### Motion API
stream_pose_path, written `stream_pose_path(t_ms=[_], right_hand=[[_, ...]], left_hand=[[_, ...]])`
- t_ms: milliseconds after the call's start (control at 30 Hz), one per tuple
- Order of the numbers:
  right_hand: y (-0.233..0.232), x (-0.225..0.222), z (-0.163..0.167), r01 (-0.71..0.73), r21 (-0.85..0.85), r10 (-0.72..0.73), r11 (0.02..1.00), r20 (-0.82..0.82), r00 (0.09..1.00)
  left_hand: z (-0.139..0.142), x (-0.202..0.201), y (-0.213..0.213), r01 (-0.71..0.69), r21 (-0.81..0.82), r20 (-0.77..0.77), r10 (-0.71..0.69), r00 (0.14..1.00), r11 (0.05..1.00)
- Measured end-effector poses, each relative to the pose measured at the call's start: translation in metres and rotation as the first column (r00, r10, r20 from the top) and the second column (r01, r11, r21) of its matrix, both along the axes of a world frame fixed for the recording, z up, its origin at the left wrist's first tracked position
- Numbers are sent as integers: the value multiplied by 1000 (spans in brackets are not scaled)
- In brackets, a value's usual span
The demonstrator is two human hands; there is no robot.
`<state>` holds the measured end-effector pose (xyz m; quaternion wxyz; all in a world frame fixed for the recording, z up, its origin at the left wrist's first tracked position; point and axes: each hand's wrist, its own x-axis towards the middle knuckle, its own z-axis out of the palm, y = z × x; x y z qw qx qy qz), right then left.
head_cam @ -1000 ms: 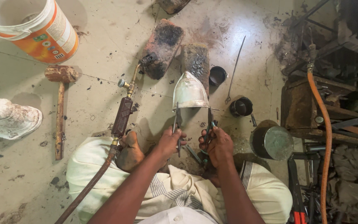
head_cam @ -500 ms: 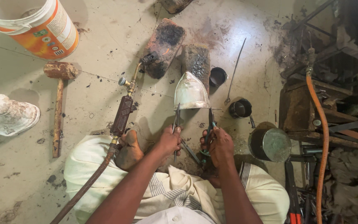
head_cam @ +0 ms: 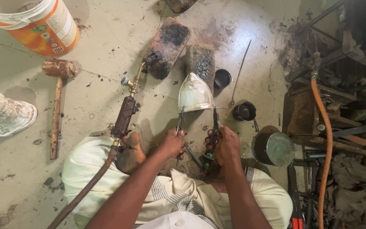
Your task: The person sits on the floor and uses a blowtorch to heat a metal cone-shaped object while holding it with pliers. They repeatedly adjust the object's position and apply heat to different areas, occasionally using a metal rod to manipulate the heated metal.
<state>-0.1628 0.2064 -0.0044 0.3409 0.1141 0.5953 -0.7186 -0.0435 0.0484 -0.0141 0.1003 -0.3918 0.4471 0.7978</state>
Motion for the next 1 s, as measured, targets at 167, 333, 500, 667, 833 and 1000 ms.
stream_pose_path(t_ms=[167, 333, 500, 667, 833, 1000], right_hand=[[-8, 1, 12, 19, 13, -18, 1000, -11, 1000], [-14, 1, 19, 54, 25, -54, 998, 0, 999], [-11, 7, 16, 71, -15, -70, 997, 18, 997], [-3, 9, 9, 81, -59, -81, 995, 15, 997], [-2, 11, 2, 71, -43, -70, 997, 16, 997], [0, 15, 1, 66, -56, -67, 996, -3, 998]], left_hand=[[2, 1, -1, 9, -16, 5, -9, 1000, 1000], [6, 1, 1, 36, -69, 53, -33, 998, 997], [5, 2, 3, 14, -75, 46, -11, 999, 997], [-1, 0, 7, -14, -67, 25, 15, 1000, 998], [-2, 4, 6, -33, -63, -2, 33, 999, 997], [-1, 3, 5, -31, -47, 16, 32, 999, 998]])
